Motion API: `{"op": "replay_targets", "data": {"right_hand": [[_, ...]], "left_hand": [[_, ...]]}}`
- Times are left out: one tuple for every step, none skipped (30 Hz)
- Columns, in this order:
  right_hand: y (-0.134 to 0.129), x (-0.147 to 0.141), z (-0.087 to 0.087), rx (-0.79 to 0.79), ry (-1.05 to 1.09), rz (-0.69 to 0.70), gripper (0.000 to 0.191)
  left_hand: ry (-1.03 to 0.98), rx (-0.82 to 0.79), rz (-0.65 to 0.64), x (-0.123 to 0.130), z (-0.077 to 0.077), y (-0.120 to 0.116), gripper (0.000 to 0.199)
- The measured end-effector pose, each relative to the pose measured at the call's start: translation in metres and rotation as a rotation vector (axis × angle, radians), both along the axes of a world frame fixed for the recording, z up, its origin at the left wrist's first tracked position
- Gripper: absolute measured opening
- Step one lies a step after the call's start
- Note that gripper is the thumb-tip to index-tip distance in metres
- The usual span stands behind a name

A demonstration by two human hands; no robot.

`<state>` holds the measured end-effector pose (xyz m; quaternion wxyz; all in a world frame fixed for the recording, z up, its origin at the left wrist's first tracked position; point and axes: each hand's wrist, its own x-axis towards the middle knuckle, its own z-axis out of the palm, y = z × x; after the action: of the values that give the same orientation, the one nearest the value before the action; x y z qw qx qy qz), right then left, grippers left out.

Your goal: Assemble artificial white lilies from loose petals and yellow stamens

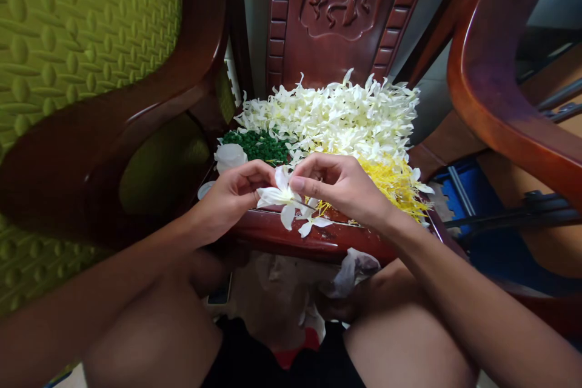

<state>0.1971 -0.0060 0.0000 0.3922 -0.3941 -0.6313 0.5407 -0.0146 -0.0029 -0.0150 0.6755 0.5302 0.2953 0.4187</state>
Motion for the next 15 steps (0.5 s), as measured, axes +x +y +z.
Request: {"op": "replay_targets", "data": {"right_hand": [[0.000, 0.001, 0.000, -0.007, 0.008, -0.006, 0.034], [0.001, 0.001, -0.001, -0.013, 0.015, -0.012, 0.035], [0.001, 0.001, -0.001, -0.018, 0.024, -0.016, 0.036], [0.002, 0.001, -0.002, -0.021, 0.033, -0.019, 0.037], [0.002, 0.001, -0.003, -0.021, 0.040, -0.023, 0.038], [0.003, 0.000, -0.005, -0.017, 0.044, -0.029, 0.038], [0.003, 0.000, -0.006, -0.008, 0.042, -0.038, 0.038], [0.003, 0.000, -0.007, 0.004, 0.035, -0.046, 0.038], [0.003, -0.001, -0.007, 0.019, 0.020, -0.051, 0.037], [0.002, -0.001, -0.008, 0.041, 0.002, -0.059, 0.035], [0.001, 0.000, -0.008, 0.080, -0.020, -0.075, 0.033], [0.000, 0.000, -0.007, 0.147, -0.039, -0.106, 0.028], [-0.003, 0.001, -0.007, 0.246, -0.054, -0.149, 0.023], [-0.005, 0.002, -0.005, 0.370, -0.066, -0.193, 0.017], [-0.008, 0.003, -0.004, 0.507, -0.078, -0.224, 0.015]], "left_hand": [[-0.002, 0.000, 0.005, 0.000, 0.000, 0.000, 0.014], [-0.001, -0.005, 0.010, 0.000, 0.000, 0.000, 0.014], [0.000, -0.013, 0.016, 0.000, 0.000, 0.000, 0.014], [0.000, -0.022, 0.023, 0.000, 0.001, -0.001, 0.014], [0.000, -0.029, 0.028, 0.000, 0.001, -0.001, 0.015], [0.000, -0.029, 0.032, 0.000, 0.001, -0.001, 0.017], [0.001, -0.024, 0.037, 0.000, 0.001, -0.001, 0.018], [0.004, -0.015, 0.043, 0.000, 0.001, -0.001, 0.019], [0.008, -0.005, 0.049, 0.001, 0.001, -0.001, 0.019], [0.013, 0.002, 0.054, 0.001, 0.001, -0.001, 0.020], [0.016, 0.005, 0.057, 0.001, 0.001, -0.001, 0.020], [0.015, 0.002, 0.056, 0.000, 0.001, -0.001, 0.019], [0.012, -0.003, 0.055, 0.000, 0.001, -0.001, 0.019], [0.009, -0.010, 0.053, 0.000, 0.001, -0.001, 0.018], [0.006, -0.015, 0.049, 0.000, 0.002, -0.001, 0.017]]}}
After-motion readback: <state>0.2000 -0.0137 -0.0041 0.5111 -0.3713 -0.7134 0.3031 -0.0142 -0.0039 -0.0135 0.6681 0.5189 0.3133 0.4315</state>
